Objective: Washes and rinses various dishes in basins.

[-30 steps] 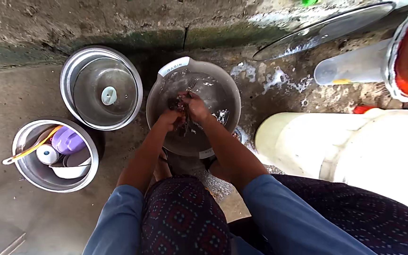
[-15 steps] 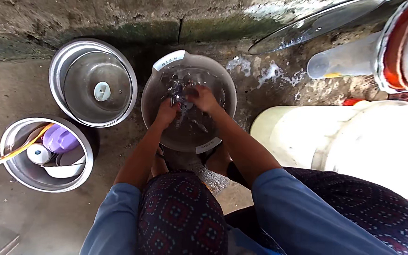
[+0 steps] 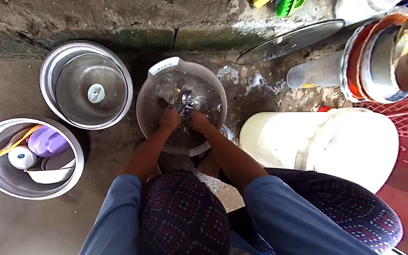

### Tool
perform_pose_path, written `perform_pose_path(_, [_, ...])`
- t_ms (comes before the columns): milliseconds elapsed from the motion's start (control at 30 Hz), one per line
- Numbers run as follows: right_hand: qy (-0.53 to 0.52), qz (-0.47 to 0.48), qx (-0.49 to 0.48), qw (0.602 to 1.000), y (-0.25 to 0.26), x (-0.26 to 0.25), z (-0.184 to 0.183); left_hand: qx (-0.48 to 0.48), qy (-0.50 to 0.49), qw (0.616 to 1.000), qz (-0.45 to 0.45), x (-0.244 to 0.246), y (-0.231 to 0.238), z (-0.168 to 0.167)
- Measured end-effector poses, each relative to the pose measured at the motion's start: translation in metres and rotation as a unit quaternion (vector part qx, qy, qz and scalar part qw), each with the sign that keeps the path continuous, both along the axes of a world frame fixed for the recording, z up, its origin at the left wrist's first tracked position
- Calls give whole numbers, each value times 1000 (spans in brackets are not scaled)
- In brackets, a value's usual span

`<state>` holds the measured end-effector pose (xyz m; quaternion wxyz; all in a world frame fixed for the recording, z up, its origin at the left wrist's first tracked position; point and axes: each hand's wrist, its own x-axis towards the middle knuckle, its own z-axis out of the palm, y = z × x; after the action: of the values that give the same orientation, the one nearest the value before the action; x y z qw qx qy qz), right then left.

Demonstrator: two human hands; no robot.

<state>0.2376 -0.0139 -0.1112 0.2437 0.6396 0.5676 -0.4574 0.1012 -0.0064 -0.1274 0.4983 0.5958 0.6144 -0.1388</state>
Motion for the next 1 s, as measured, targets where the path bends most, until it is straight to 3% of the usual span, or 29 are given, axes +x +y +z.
perform_pose_path(67, [21, 5, -3, 1000, -1, 0, 6, 0, -25, 1000, -1, -4, 1, -3])
perform_pose_path(133, [21, -15, 8, 1000, -4, 0, 6, -2, -88, 994, 58, -14, 5, -7])
perform_pose_path(267, [124, -143, 65, 980, -13, 10, -4, -25, -228, 923, 310, -23, -6, -5])
perform_pose_path(367, [216, -324, 86, 917, -32, 1, 2, -31, -255, 863, 435, -11, -22, 3])
perform_pose_path(467, [296, -431, 69, 850, -42, -12, 4, -6, -280, 862, 422, -8, -26, -2])
perform_pose_path(533, [275, -373, 112, 879, -44, -17, 5, 4, -309, 867, 392, -10, -25, -7])
perform_pose_path(667, [233, -124, 184, 947, -33, -12, -3, -68, -299, 871, 384, -17, -19, -4])
perform_pose_path(733, [208, -134, 147, 958, -30, -6, -1, -83, -287, 878, 375, -23, -14, -3])
perform_pose_path(800, [105, -162, 104, 976, -32, -4, 0, -50, -277, 894, 350, -29, -7, -3])
perform_pose_path(900, [-56, -117, 2, 992, -35, -19, 3, -25, -249, 920, 302, -35, 8, 7])
perform_pose_path(1000, [-85, -92, -22, 992, -41, -35, 3, -4, -250, 933, 259, -37, 19, 11])
